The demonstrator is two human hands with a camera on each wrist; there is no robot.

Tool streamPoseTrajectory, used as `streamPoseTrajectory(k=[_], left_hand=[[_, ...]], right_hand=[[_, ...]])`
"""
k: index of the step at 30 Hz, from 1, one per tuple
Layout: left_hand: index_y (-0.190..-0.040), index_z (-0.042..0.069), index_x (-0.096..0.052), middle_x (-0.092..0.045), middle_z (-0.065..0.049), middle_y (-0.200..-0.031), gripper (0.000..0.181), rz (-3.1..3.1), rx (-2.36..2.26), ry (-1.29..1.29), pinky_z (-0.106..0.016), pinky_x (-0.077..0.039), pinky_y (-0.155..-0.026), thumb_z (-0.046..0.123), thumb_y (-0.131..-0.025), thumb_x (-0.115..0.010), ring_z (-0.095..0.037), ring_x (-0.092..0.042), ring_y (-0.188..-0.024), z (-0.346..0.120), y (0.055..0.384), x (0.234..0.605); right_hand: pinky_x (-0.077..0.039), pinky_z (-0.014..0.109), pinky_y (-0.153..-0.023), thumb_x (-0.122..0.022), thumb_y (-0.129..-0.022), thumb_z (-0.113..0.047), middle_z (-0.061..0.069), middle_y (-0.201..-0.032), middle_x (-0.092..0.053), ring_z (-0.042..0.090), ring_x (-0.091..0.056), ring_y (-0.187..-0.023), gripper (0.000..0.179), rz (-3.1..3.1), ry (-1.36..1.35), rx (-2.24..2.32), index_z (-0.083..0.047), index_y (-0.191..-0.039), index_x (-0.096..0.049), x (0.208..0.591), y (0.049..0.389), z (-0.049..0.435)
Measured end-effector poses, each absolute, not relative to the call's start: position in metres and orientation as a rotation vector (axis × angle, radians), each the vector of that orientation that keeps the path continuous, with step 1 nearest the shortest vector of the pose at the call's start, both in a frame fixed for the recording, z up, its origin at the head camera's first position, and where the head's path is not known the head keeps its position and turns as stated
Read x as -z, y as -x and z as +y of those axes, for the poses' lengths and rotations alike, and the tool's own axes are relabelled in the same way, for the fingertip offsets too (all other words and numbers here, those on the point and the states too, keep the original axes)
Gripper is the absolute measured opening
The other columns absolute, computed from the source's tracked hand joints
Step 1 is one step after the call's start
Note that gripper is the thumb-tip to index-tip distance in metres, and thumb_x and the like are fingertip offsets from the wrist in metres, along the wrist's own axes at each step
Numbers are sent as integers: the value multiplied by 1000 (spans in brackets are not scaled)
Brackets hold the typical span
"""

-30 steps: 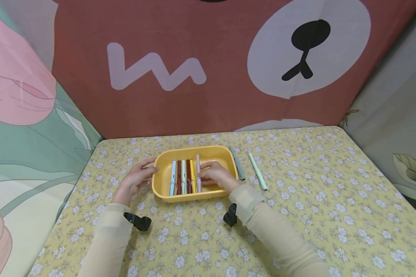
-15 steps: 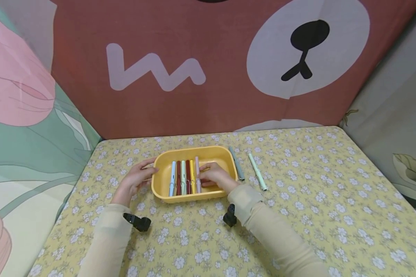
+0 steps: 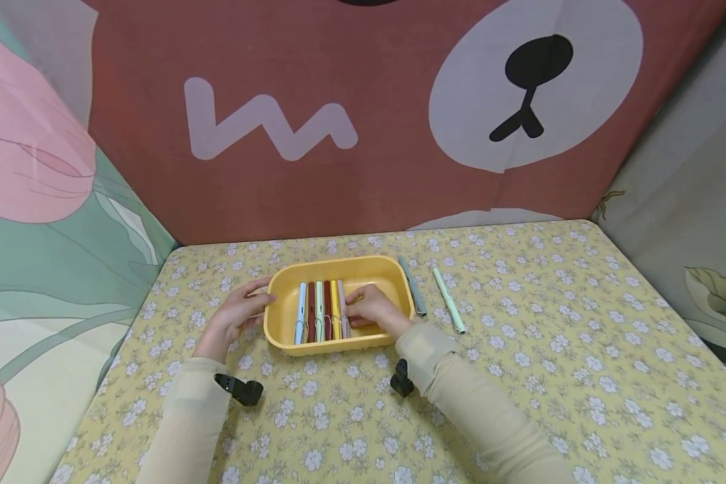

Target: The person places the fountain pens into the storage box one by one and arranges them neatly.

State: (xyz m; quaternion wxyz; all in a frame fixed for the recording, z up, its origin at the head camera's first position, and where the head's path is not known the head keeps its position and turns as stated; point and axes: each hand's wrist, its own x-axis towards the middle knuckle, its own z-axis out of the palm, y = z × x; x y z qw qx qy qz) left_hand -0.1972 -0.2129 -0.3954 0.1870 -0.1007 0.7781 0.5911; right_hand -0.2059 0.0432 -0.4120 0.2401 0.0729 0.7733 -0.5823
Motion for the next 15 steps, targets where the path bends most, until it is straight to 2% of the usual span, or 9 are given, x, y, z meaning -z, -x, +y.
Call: streamPoseTrajectory(k=[15], left_hand=[[-150,17,-33,-62,2,-103,60,2187,-1667,288,-17,-51,-57,20,-95,-58,-1,-65,-74,-213,197,395]], right_hand=[[-54,23,-57,-65,-84,0,5,-77,-61,10,-57,-59,27,2199,-167,1598,4,-110,-62,410,206,46]])
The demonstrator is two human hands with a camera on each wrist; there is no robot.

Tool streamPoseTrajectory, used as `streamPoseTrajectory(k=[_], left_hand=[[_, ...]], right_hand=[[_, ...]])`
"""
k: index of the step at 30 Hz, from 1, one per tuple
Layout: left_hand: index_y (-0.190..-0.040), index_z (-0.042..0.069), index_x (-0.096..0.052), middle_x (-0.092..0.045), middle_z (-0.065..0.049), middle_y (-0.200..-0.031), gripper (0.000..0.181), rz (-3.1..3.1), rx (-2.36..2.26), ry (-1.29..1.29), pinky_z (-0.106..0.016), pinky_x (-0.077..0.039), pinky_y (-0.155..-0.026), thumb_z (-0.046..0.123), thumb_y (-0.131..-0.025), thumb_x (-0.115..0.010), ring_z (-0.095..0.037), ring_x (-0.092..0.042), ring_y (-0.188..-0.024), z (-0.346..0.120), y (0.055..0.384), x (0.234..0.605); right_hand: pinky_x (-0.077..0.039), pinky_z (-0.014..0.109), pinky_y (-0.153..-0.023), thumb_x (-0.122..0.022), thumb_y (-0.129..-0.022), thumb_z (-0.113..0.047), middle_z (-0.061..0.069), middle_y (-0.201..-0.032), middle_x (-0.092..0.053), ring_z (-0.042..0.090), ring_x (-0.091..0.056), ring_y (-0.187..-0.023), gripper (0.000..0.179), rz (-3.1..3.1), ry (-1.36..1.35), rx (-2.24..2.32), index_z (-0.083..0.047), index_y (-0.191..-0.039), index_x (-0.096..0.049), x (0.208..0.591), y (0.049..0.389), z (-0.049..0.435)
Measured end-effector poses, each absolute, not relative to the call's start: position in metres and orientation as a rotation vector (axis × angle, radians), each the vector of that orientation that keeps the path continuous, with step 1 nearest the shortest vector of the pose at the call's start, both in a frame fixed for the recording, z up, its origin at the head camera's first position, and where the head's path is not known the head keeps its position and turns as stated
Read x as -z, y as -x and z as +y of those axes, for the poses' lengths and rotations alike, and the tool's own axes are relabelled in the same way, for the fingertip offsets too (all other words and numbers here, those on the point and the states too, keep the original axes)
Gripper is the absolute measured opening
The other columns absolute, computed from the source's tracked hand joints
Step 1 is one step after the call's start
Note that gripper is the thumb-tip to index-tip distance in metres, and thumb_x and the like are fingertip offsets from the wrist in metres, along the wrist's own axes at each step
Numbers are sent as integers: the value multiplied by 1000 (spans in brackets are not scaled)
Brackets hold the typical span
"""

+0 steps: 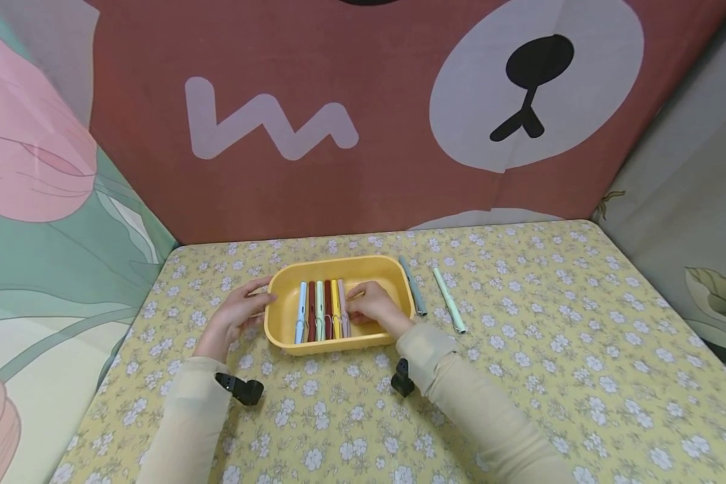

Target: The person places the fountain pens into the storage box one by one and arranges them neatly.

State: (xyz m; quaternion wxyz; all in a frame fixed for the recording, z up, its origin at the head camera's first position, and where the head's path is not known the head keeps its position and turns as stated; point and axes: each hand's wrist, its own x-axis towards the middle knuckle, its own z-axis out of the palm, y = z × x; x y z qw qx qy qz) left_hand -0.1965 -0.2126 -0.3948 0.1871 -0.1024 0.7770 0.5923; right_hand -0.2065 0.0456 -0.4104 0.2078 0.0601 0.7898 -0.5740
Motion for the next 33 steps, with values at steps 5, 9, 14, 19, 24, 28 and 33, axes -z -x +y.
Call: streamPoseTrajectory(k=[5,9,14,19,24,28,33], left_hand=[[-150,17,-32,-62,-2,-109,61,2187,-1666,282,-17,-51,-57,20,-95,-57,-1,-66,-75,-212,197,394],[-151,17,-32,-59,-8,-119,61,2202,-1652,278,-17,-52,-59,20,-95,-56,-1,-66,-77,-212,198,395],[-151,17,-32,-58,-10,-124,61,2210,-1643,284,-18,-53,-61,21,-95,-56,-2,-66,-79,-212,198,395],[-151,16,-32,-60,-8,-120,61,2210,-1647,282,-18,-53,-61,20,-95,-56,-2,-66,-79,-212,197,395],[-150,16,-32,-61,-5,-116,60,2209,-1648,279,-18,-51,-58,19,-95,-56,-1,-66,-76,-212,197,396],[-150,17,-33,-61,-4,-115,60,2209,-1649,280,-17,-51,-57,20,-95,-56,-1,-66,-76,-212,198,396],[-150,16,-33,-62,-6,-117,60,2211,-1652,280,-18,-51,-58,20,-95,-57,-1,-66,-78,-212,197,395]], right_hand=[[-45,22,-52,-60,-82,1,5,-71,-59,11,-52,-57,34,2211,-132,1651,3,-116,-60,410,208,46],[-40,23,-52,-55,-83,4,3,-66,-51,12,-45,-56,37,2164,-73,1741,5,-120,-57,408,208,46],[-40,23,-54,-55,-87,2,2,-70,-52,12,-45,-57,34,2135,-36,1786,5,-120,-58,406,208,46],[-50,25,-60,-59,-89,-3,4,-82,-60,12,-55,-64,32,2170,-54,1734,0,-120,-60,399,209,48],[-57,35,-83,-58,-90,-2,10,-97,-63,16,-61,-78,36,2154,-36,1737,2,-126,-56,390,212,56],[-55,40,-91,-57,-91,-1,10,-97,-62,18,-62,-83,39,2120,-19,1785,5,-129,-52,381,215,67],[-55,37,-92,-57,-92,-3,8,-102,-61,14,-61,-84,41,2155,-31,1780,4,-132,-50,370,217,84]])
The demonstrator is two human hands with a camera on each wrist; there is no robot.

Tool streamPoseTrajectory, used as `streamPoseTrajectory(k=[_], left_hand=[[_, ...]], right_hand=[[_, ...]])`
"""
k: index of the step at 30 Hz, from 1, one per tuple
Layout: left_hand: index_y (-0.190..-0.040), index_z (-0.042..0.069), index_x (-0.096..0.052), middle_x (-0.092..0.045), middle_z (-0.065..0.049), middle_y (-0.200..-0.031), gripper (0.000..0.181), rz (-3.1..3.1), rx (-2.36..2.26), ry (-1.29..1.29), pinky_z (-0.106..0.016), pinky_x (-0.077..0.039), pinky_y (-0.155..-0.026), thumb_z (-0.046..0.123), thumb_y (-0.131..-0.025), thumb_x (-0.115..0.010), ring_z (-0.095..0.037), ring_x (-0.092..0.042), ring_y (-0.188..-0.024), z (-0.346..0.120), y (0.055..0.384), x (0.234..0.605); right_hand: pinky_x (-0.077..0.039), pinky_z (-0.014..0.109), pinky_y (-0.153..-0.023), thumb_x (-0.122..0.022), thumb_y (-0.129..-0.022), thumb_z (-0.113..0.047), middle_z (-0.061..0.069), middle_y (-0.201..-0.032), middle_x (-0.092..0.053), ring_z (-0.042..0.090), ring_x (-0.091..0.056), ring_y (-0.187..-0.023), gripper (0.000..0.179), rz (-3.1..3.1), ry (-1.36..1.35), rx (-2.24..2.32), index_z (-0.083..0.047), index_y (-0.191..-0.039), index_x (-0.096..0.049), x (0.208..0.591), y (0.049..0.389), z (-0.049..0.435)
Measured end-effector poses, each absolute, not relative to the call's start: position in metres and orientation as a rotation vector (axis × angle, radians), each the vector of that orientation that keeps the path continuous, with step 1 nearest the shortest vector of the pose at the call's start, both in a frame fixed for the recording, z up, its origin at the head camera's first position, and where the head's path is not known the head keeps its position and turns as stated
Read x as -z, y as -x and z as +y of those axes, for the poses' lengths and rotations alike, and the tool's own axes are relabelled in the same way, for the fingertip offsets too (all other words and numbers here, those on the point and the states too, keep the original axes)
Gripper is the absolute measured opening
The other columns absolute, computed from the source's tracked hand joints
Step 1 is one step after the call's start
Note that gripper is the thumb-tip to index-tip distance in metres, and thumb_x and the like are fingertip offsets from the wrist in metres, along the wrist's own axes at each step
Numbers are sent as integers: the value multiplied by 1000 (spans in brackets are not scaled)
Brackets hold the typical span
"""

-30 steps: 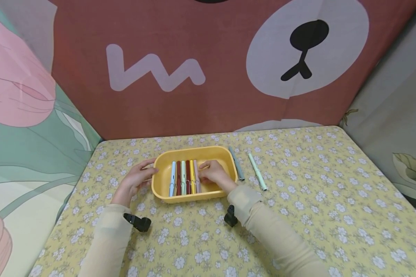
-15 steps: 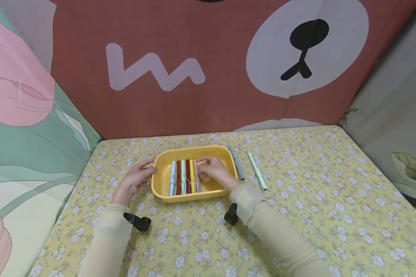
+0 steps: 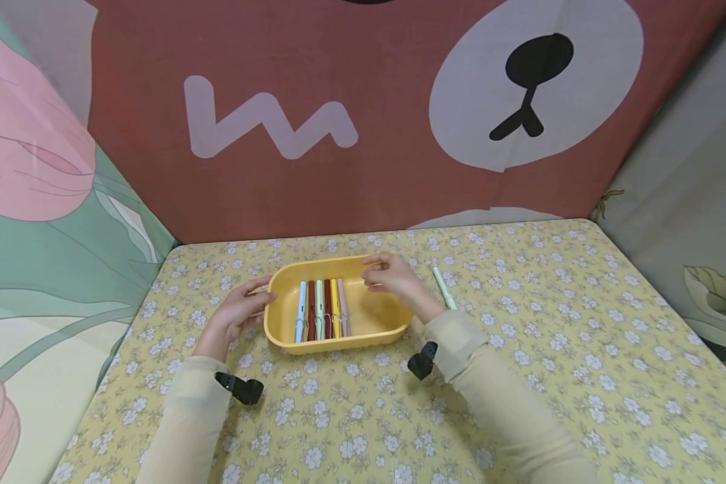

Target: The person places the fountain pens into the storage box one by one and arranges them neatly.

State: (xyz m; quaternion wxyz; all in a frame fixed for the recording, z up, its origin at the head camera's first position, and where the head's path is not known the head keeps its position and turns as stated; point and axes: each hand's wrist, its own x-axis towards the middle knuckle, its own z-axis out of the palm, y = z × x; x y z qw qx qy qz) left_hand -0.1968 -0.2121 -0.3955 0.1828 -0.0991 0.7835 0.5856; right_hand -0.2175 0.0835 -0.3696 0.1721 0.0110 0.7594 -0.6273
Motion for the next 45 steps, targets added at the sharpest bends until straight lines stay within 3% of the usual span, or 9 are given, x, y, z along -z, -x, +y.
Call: streamPoseTrajectory(k=[3,10,18,25,32,38,45], left_hand=[[-150,16,-33,-61,-9,-121,60,2210,-1654,279,-18,-52,-59,20,-95,-57,-1,-66,-79,-212,197,395],[-150,17,-33,-59,-10,-122,60,2219,-1642,294,-17,-51,-59,20,-94,-57,-1,-66,-78,-211,198,396],[-150,17,-33,-61,-7,-117,60,2215,-1632,294,-18,-51,-59,21,-95,-56,-1,-66,-78,-212,198,396],[-150,17,-32,-63,-1,-110,61,2196,-1656,275,-18,-52,-58,20,-95,-57,-1,-66,-77,-213,198,397],[-150,17,-33,-64,0,-109,61,2188,-1667,278,-18,-51,-56,20,-95,-57,-1,-65,-75,-214,197,396],[-150,17,-33,-64,-1,-108,60,2187,-1669,288,-18,-50,-55,20,-94,-57,-1,-65,-73,-214,198,397],[-150,17,-32,-62,-2,-110,61,2181,-1678,279,-18,-51,-55,20,-95,-58,-1,-65,-73,-214,198,397]], right_hand=[[-53,38,-95,-56,-94,-5,16,-113,-61,15,-61,-88,41,2177,-53,1772,1,-134,-50,365,220,93],[-49,40,-100,-52,-96,-8,20,-123,-56,34,-57,-113,44,2218,-75,1783,-1,-138,-45,357,228,120],[-47,42,-104,-53,-96,-11,16,-120,-55,26,-59,-109,48,2274,-134,1777,-3,-142,-42,360,232,156],[-47,37,-104,-51,-96,-11,23,-134,-50,32,-54,-122,48,2308,-209,1751,-2,-142,-41,369,233,178],[-45,39,-105,-49,-98,-13,24,-136,-47,26,-56,-115,50,2333,-209,1686,1,-144,-38,380,229,193],[-44,42,-107,-46,-98,-10,26,-141,-43,35,-49,-126,50,2316,-211,1667,2,-145,-36,392,228,203],[-46,37,-104,-46,-98,-12,26,-139,-45,31,-53,-122,50,2318,-206,1667,1,-146,-35,402,226,210]])
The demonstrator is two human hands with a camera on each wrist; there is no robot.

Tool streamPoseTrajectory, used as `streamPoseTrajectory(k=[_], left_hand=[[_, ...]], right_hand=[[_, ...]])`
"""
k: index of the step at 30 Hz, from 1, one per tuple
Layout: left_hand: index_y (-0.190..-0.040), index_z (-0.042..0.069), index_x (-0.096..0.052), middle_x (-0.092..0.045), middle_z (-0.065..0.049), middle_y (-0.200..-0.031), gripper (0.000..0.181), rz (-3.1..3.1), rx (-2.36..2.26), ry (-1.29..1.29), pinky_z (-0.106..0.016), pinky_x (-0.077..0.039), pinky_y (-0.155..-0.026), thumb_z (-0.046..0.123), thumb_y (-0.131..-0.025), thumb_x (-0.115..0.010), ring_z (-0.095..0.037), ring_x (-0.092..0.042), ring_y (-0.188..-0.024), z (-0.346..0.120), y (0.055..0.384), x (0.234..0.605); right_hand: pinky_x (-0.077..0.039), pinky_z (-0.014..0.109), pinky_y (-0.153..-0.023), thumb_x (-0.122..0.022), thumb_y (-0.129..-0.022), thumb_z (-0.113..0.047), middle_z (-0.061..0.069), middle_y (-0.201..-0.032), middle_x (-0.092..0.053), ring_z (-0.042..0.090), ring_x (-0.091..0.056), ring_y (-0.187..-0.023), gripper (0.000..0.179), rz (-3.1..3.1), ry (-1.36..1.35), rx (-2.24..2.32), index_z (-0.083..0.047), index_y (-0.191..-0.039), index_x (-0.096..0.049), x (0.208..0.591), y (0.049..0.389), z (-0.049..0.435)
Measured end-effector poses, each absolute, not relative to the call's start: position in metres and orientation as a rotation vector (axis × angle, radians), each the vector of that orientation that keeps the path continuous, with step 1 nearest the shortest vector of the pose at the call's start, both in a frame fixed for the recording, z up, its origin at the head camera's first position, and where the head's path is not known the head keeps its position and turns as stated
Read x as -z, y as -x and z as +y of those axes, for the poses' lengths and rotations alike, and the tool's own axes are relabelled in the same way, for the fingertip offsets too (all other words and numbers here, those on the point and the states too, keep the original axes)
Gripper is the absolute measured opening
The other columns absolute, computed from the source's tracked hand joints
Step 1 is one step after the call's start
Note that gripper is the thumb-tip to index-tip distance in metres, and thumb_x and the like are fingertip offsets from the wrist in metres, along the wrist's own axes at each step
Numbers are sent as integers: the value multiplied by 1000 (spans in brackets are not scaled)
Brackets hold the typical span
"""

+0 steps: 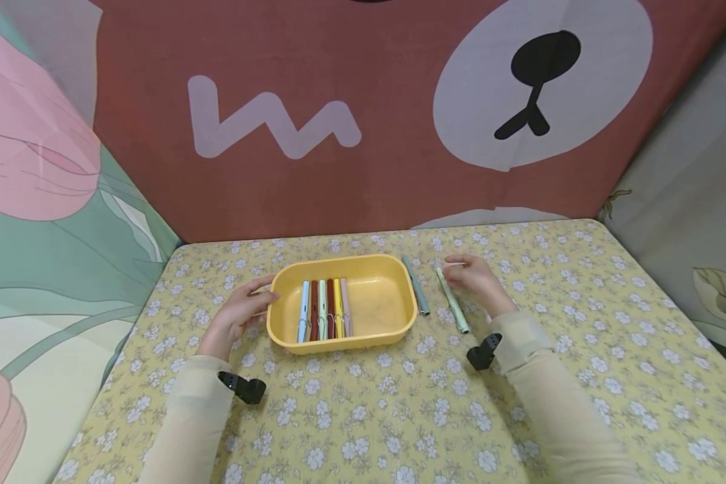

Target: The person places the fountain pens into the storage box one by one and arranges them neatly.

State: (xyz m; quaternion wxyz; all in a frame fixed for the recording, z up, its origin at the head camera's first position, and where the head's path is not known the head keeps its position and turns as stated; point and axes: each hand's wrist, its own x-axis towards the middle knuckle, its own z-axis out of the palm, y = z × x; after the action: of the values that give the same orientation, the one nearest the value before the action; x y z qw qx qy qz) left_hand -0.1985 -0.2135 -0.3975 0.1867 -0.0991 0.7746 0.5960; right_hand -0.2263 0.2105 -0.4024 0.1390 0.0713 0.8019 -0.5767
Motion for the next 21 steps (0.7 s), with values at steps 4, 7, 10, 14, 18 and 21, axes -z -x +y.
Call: streamPoseTrajectory(k=[4,7,10,14,18,21], left_hand=[[-150,18,-32,-62,-1,-108,61,2175,-1679,283,-18,-51,-55,20,-95,-58,-1,-64,-71,-214,198,397],[-150,19,-32,-61,-1,-109,61,2174,-1675,289,-18,-50,-56,19,-95,-57,-1,-64,-72,-213,198,396],[-150,19,-32,-61,-2,-111,61,2174,-1675,294,-18,-51,-56,19,-95,-57,-2,-64,-73,-212,198,396],[-150,18,-33,-62,-1,-109,61,2167,-1680,297,-18,-50,-56,19,-94,-57,-1,-64,-71,-211,198,396],[-150,19,-33,-62,1,-105,61,2158,-1693,302,-18,-50,-55,19,-94,-58,-1,-63,-69,-212,198,395],[-150,17,-32,-62,1,-105,62,2159,-1700,292,-18,-50,-55,19,-94,-58,-1,-63,-70,-212,198,395]], right_hand=[[-46,39,-104,-47,-97,-10,27,-139,-45,31,-53,-121,52,2316,-205,1669,2,-146,-34,404,223,213],[-43,42,-107,-46,-97,-9,29,-140,-44,35,-50,-126,53,2302,-210,1671,3,-146,-32,405,221,215],[-41,44,-109,-47,-97,-8,30,-140,-44,38,-47,-129,53,2295,-216,1670,4,-146,-32,406,220,215],[-41,45,-108,-49,-97,-9,30,-140,-44,39,-48,-127,52,2307,-221,1653,5,-145,-34,408,220,216],[-44,44,-106,-52,-96,-10,27,-137,-47,35,-53,-121,51,2331,-245,1622,4,-143,-37,411,222,216],[-46,43,-103,-52,-96,-11,26,-136,-48,31,-56,-116,51,2345,-249,1599,4,-143,-38,414,222,218]])
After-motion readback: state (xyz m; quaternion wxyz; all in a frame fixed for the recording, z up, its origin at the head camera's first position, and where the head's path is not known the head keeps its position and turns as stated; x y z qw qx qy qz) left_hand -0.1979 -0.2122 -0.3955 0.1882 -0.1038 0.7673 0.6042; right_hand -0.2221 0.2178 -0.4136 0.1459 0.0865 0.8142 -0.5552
